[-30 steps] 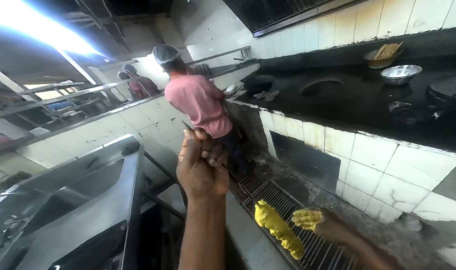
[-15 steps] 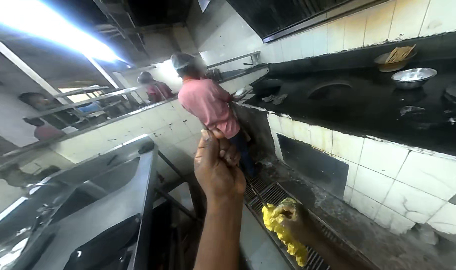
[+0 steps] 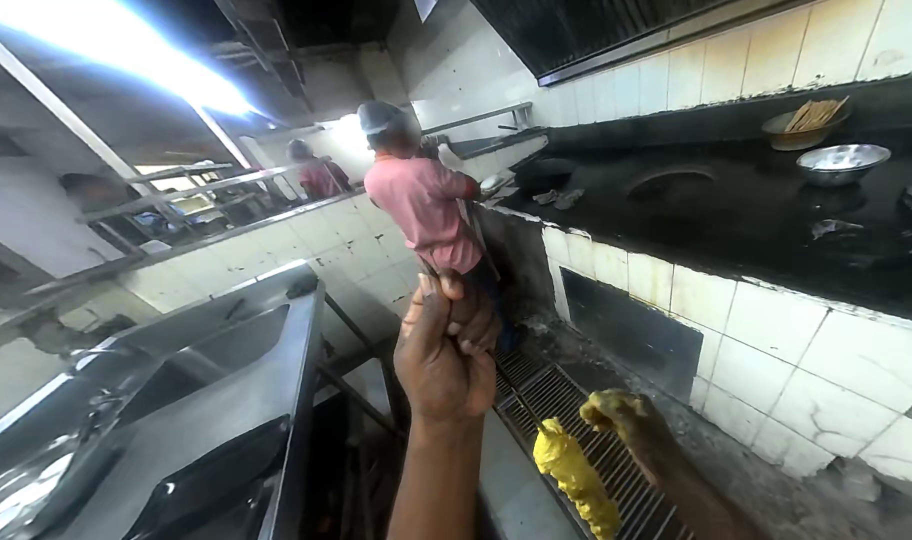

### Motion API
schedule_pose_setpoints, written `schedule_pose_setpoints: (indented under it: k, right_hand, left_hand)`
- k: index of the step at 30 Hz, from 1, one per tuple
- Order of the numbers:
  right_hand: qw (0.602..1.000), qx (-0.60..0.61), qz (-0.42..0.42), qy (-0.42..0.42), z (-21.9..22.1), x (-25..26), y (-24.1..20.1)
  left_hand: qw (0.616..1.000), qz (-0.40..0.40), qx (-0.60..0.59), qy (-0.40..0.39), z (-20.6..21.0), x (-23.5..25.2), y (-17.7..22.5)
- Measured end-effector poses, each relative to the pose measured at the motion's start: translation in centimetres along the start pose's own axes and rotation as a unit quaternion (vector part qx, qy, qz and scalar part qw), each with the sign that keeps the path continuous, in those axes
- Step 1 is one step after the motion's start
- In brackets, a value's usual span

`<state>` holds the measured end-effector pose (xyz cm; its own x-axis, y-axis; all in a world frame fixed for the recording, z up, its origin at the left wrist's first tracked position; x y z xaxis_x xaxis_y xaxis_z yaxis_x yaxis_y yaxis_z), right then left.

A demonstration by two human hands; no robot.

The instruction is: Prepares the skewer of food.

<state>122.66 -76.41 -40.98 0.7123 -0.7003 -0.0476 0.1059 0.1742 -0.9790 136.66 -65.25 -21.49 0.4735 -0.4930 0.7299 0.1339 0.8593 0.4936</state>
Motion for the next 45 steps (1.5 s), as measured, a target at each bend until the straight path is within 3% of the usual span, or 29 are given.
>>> schedule_pose_setpoints:
  k: [5,8,12,18,22,28,34,42,45]
  right_hand:
    - [0.971,0.176,0.152,0.047,-1.3,-0.9,1.0]
    - [0.97,0.189,0.152,0.032,-1.5,-0.9,2.3]
    - [0.982,0.115,0.149,-0.034,-2.0,-1.0,2.8]
    - [0.977,0.127,0.169,0.006,-2.4,-1.7,2.3]
    - [0.984,-0.07,0.132,-0.1,-3.1,-1.6,2.6]
    - [0.935,-0.327,0.112,-0.085,-2.3,-1.2,1.7]
    - [0.965,-0.251,-0.058,-0.046,0.6,-0.9,0.8]
    - [0.98,-0.186,-0.046,-0.049,1.5,-0.9,1.9]
    - [0.998,-0.05,-0.026,-0.021,0.2,-0.7,1.7]
  left_hand:
    - [0.998,-0.028,-0.034,-0.049,-0.1,-1.4,0.2]
    - [0.996,-0.038,-0.053,-0.058,-0.3,-1.6,0.3]
    - [0.996,-0.04,-0.063,-0.051,-0.9,-1.7,0.3]
    - [0.999,-0.028,-0.03,-0.023,-1.0,-1.6,0.4]
    - [0.999,-0.028,-0.021,-0.028,-0.9,-1.3,0.7]
    - [0.999,-0.026,-0.024,-0.035,-0.4,-1.1,1.0]
    - [0.998,-0.023,-0.048,-0.03,0.1,-0.7,0.4]
    - [0.998,-0.029,-0.04,-0.028,0.5,-0.6,0.3]
    - [0.999,-0.031,-0.031,-0.024,0.2,-0.6,0.2]
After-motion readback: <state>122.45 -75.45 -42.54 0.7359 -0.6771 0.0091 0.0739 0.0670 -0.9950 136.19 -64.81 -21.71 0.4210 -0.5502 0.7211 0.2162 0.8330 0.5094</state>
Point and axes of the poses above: each hand's wrist, its own x-axis towards the middle knuckle, its own z-axis out of the palm, y = z × x, the point moved 4 cm from there along x, towards the middle knuckle, and after that the axes turned 5 degrees about z, right-handed, at the moved point
